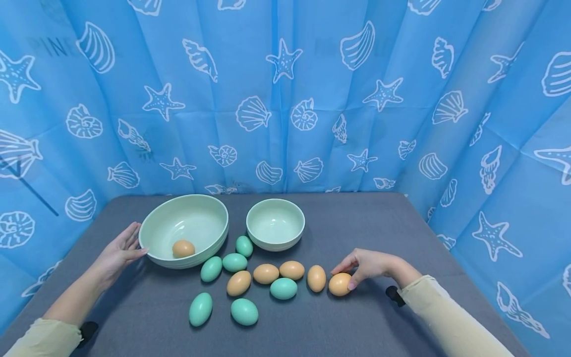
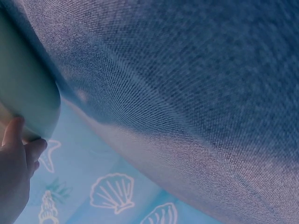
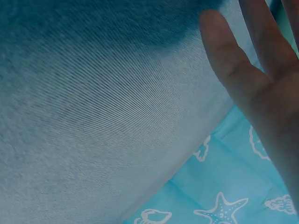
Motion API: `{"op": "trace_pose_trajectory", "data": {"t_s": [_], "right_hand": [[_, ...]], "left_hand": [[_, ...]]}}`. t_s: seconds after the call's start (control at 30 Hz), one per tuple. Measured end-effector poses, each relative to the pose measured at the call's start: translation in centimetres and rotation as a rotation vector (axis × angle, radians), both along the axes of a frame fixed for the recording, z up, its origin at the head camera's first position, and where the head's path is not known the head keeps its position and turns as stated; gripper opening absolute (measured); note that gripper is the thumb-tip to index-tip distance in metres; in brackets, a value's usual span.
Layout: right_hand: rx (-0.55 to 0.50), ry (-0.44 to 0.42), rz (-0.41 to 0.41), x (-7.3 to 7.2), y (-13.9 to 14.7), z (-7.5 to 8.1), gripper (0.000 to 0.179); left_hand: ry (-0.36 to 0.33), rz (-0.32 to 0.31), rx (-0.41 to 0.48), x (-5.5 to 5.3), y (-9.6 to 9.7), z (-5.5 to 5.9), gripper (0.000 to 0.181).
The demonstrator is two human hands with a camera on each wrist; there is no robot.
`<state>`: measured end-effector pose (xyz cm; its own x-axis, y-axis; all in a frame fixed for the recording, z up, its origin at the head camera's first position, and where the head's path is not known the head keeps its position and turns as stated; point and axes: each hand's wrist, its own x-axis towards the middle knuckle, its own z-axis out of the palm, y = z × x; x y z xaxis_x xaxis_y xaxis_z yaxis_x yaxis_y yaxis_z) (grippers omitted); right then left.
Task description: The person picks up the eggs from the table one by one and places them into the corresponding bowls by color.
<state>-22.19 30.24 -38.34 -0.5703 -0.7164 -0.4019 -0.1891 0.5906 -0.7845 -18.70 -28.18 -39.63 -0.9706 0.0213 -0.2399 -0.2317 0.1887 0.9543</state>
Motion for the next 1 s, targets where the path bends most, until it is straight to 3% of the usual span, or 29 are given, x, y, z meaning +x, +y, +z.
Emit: {"op": "trace_pose_trajectory", "data": {"t_s": [0.4, 1.0], "right_hand": [[-0.088, -0.064, 0.016, -0.7, -0.3, 1.8, 0.054], [-0.071, 0.048, -0.022, -2.6, -4.2, 5.3, 0.056]], "left_hand": [[0.003, -0.01, 0.012, 0.1, -0.1, -0.1, 0.092], [0.015, -0.024, 0.004, 0.0, -0.3, -0.1, 0.093]]}}
